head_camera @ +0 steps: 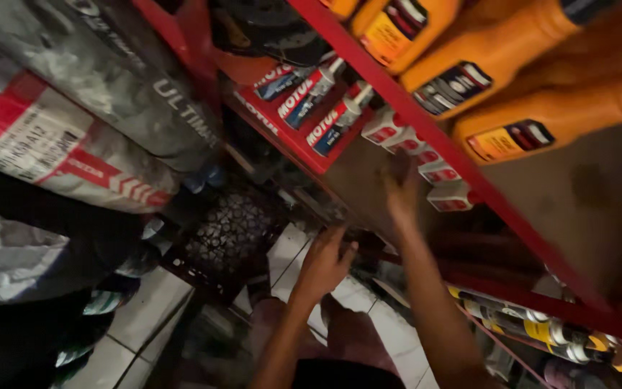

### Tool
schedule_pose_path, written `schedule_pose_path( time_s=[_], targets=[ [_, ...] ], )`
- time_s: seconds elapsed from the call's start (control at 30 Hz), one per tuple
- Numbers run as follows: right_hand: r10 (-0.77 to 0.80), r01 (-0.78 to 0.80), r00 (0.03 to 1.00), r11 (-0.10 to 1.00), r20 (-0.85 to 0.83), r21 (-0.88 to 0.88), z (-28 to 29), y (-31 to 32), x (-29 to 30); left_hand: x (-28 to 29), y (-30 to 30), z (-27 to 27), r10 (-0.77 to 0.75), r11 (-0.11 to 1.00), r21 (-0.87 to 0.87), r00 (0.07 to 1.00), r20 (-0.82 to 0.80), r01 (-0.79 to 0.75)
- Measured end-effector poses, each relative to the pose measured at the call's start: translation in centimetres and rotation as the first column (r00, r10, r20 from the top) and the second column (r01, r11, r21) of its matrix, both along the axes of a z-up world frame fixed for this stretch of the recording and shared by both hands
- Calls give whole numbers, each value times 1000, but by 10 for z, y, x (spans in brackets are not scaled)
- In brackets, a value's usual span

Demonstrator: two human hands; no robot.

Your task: The person repeatedly picks up small white bottles with red caps from a glass display counter and places them onto a red metal shelf. The task involves moving items one by one from the counter to the shelf in a repetitive loop.

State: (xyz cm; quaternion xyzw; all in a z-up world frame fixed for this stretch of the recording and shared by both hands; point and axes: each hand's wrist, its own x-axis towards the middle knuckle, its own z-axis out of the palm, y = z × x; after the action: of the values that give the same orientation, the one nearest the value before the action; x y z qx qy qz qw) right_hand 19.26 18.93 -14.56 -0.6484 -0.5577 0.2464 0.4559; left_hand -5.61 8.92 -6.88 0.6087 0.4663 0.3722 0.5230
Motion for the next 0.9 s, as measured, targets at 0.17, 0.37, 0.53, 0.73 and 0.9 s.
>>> schedule_pose_path(
  time_s=[0.17,0.37,0.53,0.73,0.9],
  targets=[
    [-288,277,946,957,-146,-90,14,74,-9,-21,-2,-14,26,999,38,999,-24,-26],
    [-233,225,971,965,-48,-135,25,91,-8,-34,-15,-27,-39,990,-136,999,-29,35],
    [-136,113,924,990,358,87,5,67,-1,-37,-7,-24,-13,991,-131,997,-70,3],
    [-77,33,893,994,442,107,35,-18,-12,-23,7,-9,30,999,33,997,-72,-28],
    [-95,145,985,909,144,-391,66,-111,-10,9,6,23,-62,958,274,995,-75,80]
  ],
)
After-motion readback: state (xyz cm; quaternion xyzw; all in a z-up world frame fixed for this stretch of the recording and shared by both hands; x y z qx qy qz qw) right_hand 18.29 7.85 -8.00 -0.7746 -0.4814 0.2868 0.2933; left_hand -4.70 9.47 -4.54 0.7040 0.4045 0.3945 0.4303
